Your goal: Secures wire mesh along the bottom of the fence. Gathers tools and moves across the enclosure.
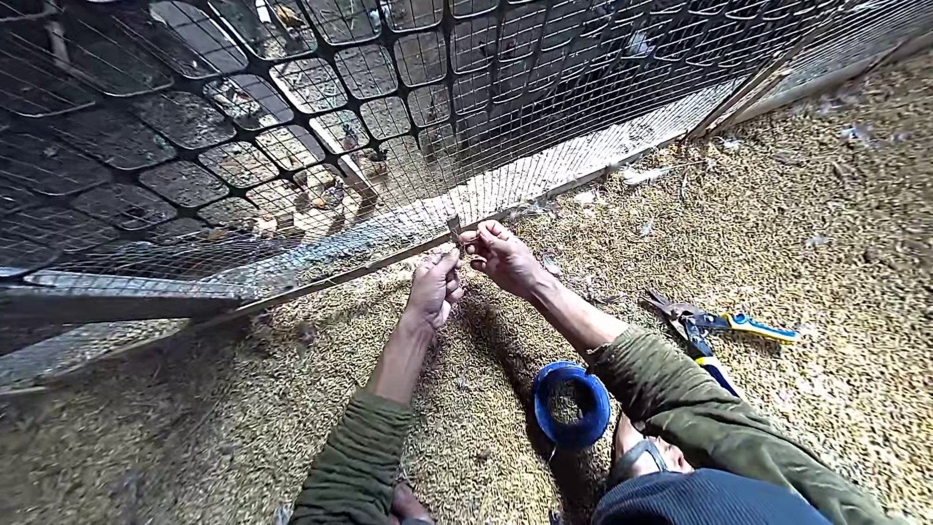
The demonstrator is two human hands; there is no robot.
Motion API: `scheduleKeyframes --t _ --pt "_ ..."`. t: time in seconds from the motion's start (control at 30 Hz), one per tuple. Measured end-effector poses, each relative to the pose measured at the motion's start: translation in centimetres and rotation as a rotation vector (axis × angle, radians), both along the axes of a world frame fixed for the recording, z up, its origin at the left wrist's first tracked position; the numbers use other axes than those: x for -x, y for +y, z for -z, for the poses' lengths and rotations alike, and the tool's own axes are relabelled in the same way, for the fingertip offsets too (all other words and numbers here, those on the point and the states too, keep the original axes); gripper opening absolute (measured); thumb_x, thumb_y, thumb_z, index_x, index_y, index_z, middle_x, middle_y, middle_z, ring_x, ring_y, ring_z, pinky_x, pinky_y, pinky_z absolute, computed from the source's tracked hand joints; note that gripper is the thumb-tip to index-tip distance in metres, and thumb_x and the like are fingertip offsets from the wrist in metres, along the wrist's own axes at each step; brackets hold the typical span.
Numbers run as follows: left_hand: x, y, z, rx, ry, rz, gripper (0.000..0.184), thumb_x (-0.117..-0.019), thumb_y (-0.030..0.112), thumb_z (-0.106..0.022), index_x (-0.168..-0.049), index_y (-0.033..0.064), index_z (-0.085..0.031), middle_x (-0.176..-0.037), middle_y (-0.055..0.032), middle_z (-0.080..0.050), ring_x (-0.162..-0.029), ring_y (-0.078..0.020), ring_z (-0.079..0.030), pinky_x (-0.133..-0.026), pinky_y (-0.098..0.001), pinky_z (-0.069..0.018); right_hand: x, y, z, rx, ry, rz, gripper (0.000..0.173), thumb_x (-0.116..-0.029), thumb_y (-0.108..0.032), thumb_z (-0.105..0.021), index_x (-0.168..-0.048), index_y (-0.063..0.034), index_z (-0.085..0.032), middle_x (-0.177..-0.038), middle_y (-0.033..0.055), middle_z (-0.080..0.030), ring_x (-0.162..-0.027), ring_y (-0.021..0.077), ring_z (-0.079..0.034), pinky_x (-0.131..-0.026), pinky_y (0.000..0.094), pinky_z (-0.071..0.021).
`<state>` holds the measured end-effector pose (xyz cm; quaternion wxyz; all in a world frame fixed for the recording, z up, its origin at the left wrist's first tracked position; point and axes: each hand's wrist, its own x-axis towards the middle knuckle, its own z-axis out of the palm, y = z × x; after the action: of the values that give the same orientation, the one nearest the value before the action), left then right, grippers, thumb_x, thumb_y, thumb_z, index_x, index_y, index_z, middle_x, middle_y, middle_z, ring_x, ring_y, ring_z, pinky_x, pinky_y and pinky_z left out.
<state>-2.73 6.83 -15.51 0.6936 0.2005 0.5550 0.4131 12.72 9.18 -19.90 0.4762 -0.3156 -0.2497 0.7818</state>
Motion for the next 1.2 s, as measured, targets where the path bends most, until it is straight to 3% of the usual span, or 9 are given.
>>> scheduleKeyframes --t 0.07,0.23,0.53,0.63,0.73,0.83,0.93,1.03,1.2 --pt "-0.3 0.1 0.0 -0.058 0.041 -0.045 0.037 -0.1084 0.017 -0.044 -0.072 0.017 -0.051 -0.052 0.0087 -0.035 -0.042 -0.002 -0.032 -0.043 -0.0154 -0.0319 -0.2 0.2 -0.7 -0.027 0.058 0.048 0.019 -0.1109 -0.02 -0.036 -0.109 -0.0187 -0.054 -0.106 0.0028 -0.07 -0.083 0.0094 -0.064 -0.07 0.0257 -0.0512" --pt "-1.3 0.8 -0.1 -0.094 0.08 -0.359 0.035 -0.1056 0.022 -0.055 -0.071 0.0207 -0.049 -0.049 0.0098 -0.029 -0.038 -0.0026 -0.028 -0.04 -0.0173 -0.0307 -1.3 1.8 -2.0 -0.179 0.052 0.03 0.015 -0.1098 -0.019 -0.038 -0.104 -0.0232 -0.051 -0.074 -0.0053 -0.051 -0.061 0.0062 -0.05 -0.057 0.0233 -0.0464" --pt "0.4 2.4 0.4 -0.129 0.067 -0.437 0.026 -0.0987 0.006 -0.051 -0.078 0.0211 -0.045 -0.053 0.0095 -0.035 -0.039 -0.0021 -0.026 -0.038 -0.0164 -0.0277 -4.2 5.2 -0.6 -0.413 -0.591 0.034 0.022 -0.1074 -0.013 -0.044 -0.123 -0.002 -0.056 -0.085 0.0003 -0.062 -0.072 0.0077 -0.061 -0.067 0.0287 -0.0553" --pt "0.7 0.6 1.2 -0.141 0.125 -0.288 0.029 -0.1078 0.024 -0.05 -0.08 0.0195 -0.049 -0.05 0.0099 -0.032 -0.039 -0.0034 -0.03 -0.039 -0.0193 -0.0324 -3.8 4.2 -1.4 -0.375 -0.53 0.065 0.016 -0.1089 -0.016 -0.043 -0.117 -0.0086 -0.054 -0.085 -0.0005 -0.058 -0.071 0.0087 -0.059 -0.066 0.0292 -0.0554" --pt "-0.8 -2.0 1.7 -0.287 0.496 0.017 0.047 -0.1105 0.032 -0.039 -0.07 0.0108 -0.051 -0.051 0.0077 -0.034 -0.044 -0.0051 -0.035 -0.047 -0.0254 -0.0367 -3.8 2.2 -2.1 -0.223 -0.381 0.118 0.016 -0.1101 -0.024 -0.039 -0.112 -0.0194 -0.055 -0.091 -0.0038 -0.062 -0.075 0.0067 -0.059 -0.069 0.026 -0.053" --pt "-2.2 -2.5 1.5 -0.545 0.916 0.19 0.049 -0.1078 0.025 -0.044 -0.065 0.0046 -0.056 -0.054 0.0008 -0.043 -0.051 -0.0106 -0.045 -0.054 -0.0327 -0.0409 -1.9 0.1 -2.1 0.149 -0.463 0.234 0.026 -0.1114 -0.029 -0.038 -0.131 -0.0134 -0.044 -0.114 0.0058 -0.063 -0.085 0.0146 -0.065 -0.073 0.0334 -0.0548" --pt "-2.9 -1.9 2.4 -0.756 1.012 0.313 0.046 -0.1061 0.021 -0.046 -0.073 -0.0014 -0.067 -0.063 -0.0101 -0.061 -0.06 -0.0219 -0.062 -0.061 -0.0416 -0.0516 -0.8 -1.1 -1.7 0.224 -0.538 0.077 0.031 -0.111 -0.027 -0.038 -0.121 -0.0021 -0.054 -0.099 0.0094 -0.063 -0.081 0.0162 -0.063 -0.074 0.0344 -0.0548" --pt "-3.0 -1.9 3.5 -0.819 1.08 0.383 0.043 -0.1024 0.019 -0.049 -0.066 -0.0019 -0.059 -0.062 -0.014 -0.059 -0.062 -0.0293 -0.065 -0.059 -0.0467 -0.0527 -1.0 0.5 -2.8 -0.023 -0.531 -0.276 0.037 -0.1104 -0.026 -0.037 -0.113 -0.0042 -0.067 -0.096 0.0045 -0.073 -0.086 0.0106 -0.067 -0.08 0.0314 -0.0545" --pt "-2.8 -2.1 2.4 -0.684 1.152 0.498 0.045 -0.1046 0.025 -0.047 -0.074 -0.0031 -0.063 -0.068 -0.0164 -0.063 -0.071 -0.0335 -0.068 -0.067 -0.051 -0.0545 -0.5 2.7 -3.3 -0.018 -0.462 -0.351 0.019 -0.1069 -0.018 -0.052 -0.109 -0.0073 -0.067 -0.081 0.0001 -0.069 -0.066 0.0043 -0.063 -0.061 0.0222 -0.0547"
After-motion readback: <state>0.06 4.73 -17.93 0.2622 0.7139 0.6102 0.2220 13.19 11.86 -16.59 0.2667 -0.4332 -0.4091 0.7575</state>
